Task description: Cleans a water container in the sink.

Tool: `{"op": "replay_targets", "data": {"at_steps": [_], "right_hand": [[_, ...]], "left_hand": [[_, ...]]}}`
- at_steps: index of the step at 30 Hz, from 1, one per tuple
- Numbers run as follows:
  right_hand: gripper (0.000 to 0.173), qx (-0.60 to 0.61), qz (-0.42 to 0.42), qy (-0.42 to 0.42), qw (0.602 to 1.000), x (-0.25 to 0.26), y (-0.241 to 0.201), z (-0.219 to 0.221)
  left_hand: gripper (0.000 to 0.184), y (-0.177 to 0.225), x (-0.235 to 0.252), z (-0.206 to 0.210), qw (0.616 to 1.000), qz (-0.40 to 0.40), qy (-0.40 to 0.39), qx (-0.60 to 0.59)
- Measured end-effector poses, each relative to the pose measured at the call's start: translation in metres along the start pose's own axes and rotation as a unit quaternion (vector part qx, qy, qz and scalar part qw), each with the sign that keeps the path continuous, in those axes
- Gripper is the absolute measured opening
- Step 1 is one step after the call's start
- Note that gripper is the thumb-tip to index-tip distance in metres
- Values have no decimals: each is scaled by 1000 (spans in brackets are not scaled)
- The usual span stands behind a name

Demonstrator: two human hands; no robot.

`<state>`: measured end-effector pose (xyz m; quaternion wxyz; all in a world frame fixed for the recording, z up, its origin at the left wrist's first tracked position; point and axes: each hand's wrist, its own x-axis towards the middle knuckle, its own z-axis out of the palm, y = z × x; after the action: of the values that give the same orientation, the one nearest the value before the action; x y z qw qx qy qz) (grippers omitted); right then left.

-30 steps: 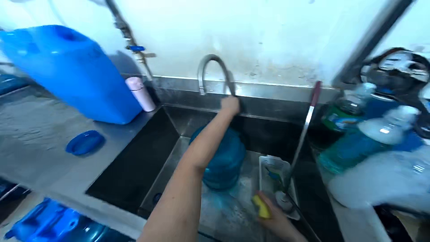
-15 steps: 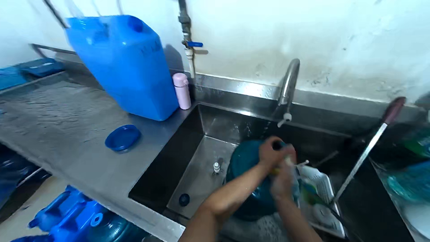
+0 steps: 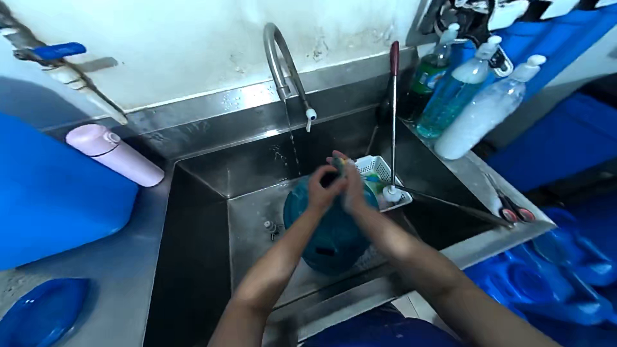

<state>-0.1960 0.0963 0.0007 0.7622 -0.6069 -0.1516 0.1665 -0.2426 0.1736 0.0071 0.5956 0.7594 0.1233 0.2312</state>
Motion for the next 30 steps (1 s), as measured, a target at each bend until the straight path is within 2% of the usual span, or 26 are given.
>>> {"op": "replay_targets", "data": {"at_steps": [2, 3, 4, 6, 7, 8, 10, 11, 12, 13, 15, 17, 20, 21, 22, 23, 24, 26, 27, 28, 30], "right_hand": [[61, -43, -85, 4, 995, -27, 11, 15], [60, -69, -99, -8, 993, -20, 14, 10], [53, -76, -81, -27, 993, -4, 15, -4], [51, -40, -16, -30, 999, 19, 21, -20], [51, -28, -15, -5, 999, 7, 21, -14], [51, -31, -42, 16, 998, -13, 21, 1], [61, -60, -110, 56, 991, -47, 29, 34], [63, -100, -138, 68, 983, -45, 32, 37], [60, -135, -140, 58, 979, -31, 30, 30], [52, -137, -107, 26, 985, -9, 20, 17], [49, -65, -37, -45, 996, 36, 13, -10], [50, -10, 9, -79, 997, 25, 10, -10], [53, -51, -45, -5, 998, -29, 22, 29], [53, -89, -65, 1, 994, -29, 25, 34], [48, -138, -57, -28, 988, -14, 22, 29], [45, -206, -41, -77, 975, 14, 21, 19], [46, -302, -18, -130, 944, 51, 20, 10], [57, -463, 50, -209, 860, 112, 19, 0], [56, -502, 59, -220, 834, 119, 18, -3], [54, -520, 45, -217, 825, 106, 18, -6], [47, -518, -70, -216, 825, 42, 20, -18]], "left_hand": [[33, 4, 7, 3, 995, -68, 77, -12], [35, 3, 1, 9, 992, -71, 101, -33], [37, 3, -8, 14, 993, -55, 88, -51], [45, -2, -18, 9, 1000, 6, 4, -29], [45, -6, -11, 2, 1000, 24, -16, -5], [41, -8, 1, -5, 1000, 7, -4, 5], [39, -7, 17, -4, 993, -60, 99, -15], [40, -3, 16, 1, 987, -76, 136, -44], [41, 3, 11, 5, 983, -84, 148, -70], [42, 7, 4, 8, 984, -76, 138, -80], [46, 8, -11, 15, 995, -18, 95, -21], [46, 1, -11, 12, 994, 32, 82, 59], [49, -4, 10, -15, 989, -44, 126, 59], [49, -4, 8, -17, 988, -46, 136, 57], [52, -3, 2, -18, 988, -35, 133, 64], [55, 1, -4, -19, 987, -23, 121, 102], [56, 10, -8, -18, 982, -5, 95, 163], [50, 28, -4, -12, 952, 14, 31, 304], [47, 35, 4, -10, 935, -14, 9, 354], [44, 41, 14, -11, 923, -61, 5, 379], [41, 47, 34, -19, 926, -136, 56, 349]]}}
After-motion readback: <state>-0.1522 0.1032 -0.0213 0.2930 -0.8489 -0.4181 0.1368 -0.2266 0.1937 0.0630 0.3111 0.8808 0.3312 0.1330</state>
